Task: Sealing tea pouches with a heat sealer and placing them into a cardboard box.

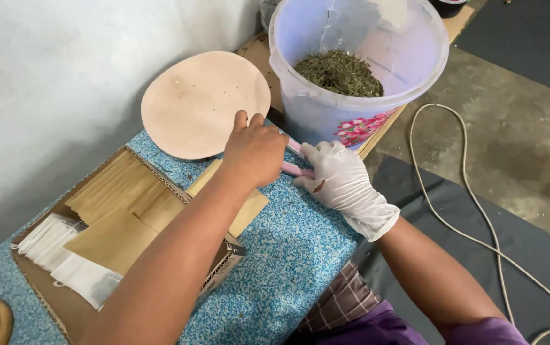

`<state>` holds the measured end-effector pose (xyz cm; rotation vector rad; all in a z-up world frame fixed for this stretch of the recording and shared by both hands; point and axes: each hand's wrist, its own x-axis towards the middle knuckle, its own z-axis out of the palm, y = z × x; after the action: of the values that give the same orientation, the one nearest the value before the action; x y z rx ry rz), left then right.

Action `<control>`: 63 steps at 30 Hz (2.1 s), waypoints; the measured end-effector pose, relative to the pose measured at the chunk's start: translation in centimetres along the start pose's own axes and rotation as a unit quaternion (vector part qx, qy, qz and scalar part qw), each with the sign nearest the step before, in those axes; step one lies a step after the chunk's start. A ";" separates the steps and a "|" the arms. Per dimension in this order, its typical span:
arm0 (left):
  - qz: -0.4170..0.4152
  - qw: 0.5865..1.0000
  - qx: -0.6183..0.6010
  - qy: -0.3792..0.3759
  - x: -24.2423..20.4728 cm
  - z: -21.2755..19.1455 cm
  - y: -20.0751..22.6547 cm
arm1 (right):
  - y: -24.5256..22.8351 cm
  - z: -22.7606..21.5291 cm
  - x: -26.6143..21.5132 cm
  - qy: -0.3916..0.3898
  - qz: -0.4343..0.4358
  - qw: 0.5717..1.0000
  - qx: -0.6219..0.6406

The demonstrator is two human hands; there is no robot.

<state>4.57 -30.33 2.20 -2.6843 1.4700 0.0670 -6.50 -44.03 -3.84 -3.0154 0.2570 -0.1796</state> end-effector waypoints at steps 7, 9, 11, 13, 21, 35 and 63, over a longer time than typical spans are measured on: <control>-0.014 1.000 0.008 -0.015 -1.5 0.0 -0.8 | -0.6 -0.2 -0.2 0.043 -0.008 0.999 0.018; -0.025 1.000 0.001 -0.009 -2.4 -0.2 -1.4 | -1.0 -0.5 -0.2 0.096 -0.046 0.994 0.028; -0.043 0.999 0.004 -0.006 -2.9 0.1 -2.5 | -2.1 -1.3 0.0 0.117 -0.078 0.990 0.028; -0.068 0.998 0.006 -0.002 -4.1 -0.1 -3.7 | -3.1 -1.5 1.1 0.137 -0.115 0.983 0.030; -0.176 0.982 -0.002 0.071 -15.0 -2.8 -9.4 | -11.6 -2.7 6.4 0.193 -0.308 0.928 0.085; -0.375 0.910 -0.090 0.153 -29.6 -2.1 -11.8 | -24.5 -4.3 8.8 0.036 -0.434 0.888 0.149; -0.413 0.823 -0.323 0.218 -28.8 1.9 -10.6 | -24.7 -5.4 7.3 -0.045 -0.381 0.900 0.207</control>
<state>-2.01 -0.26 3.01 -3.8414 0.1411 -0.1429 3.95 -21.59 5.18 -2.5151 -0.8704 -0.1282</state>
